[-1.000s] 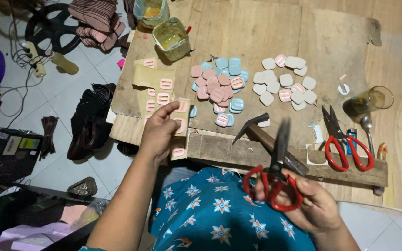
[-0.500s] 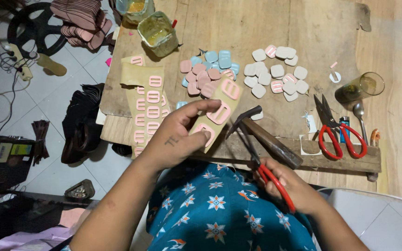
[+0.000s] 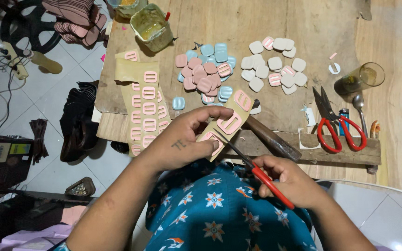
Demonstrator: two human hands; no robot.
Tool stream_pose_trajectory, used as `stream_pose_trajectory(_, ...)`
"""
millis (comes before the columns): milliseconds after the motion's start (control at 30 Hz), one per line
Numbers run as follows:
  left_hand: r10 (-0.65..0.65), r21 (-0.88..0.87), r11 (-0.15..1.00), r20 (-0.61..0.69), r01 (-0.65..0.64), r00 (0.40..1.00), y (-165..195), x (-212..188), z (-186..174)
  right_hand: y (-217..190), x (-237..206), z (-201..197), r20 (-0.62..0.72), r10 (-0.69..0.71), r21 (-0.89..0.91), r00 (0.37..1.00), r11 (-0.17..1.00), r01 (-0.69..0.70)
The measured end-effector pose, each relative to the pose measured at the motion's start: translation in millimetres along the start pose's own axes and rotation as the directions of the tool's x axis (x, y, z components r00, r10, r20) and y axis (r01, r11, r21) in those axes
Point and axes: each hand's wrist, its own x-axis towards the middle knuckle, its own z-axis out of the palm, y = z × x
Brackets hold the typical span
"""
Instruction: The person sits at a workbench and uses scissors to trim excess material from the edges of small pink foam buckle-shaped pieces, one at a time, placing the trimmed pieces on the table with other finished pieces.
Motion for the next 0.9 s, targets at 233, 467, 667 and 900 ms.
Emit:
stream_pose_trajectory(233,-0.048,0.035,0.998,0.014,0.048,0.999,-2.0,-1.3,1.6,-5.8,1.6,4.9,-0.035,0.076,-0.004,0.996,0.997,-0.076)
stream_pose_trajectory(467,-0.087,-0.049,0.995,0.011,0.087,0.996,-2.2,-2.8,2.1,-0.2,1.1,4.3,0.007,0.03,0.153,1.0,0.988,-0.031)
stream_pose_trajectory(667,-0.086,-0.055,0.995,0.008,0.086,0.996,-3.7,-2.8,1.9,11.9,1.5,2.3,-0.002,0.001,0.176,1.0,0.984,0.0)
stream_pose_trajectory(900,-0.084,-0.031,0.996,0.01,0.084,0.996,-15.0,-3.1,1.6,23.3,7.5,10.4,-0.045,-0.026,0.122,0.999,0.992,0.031)
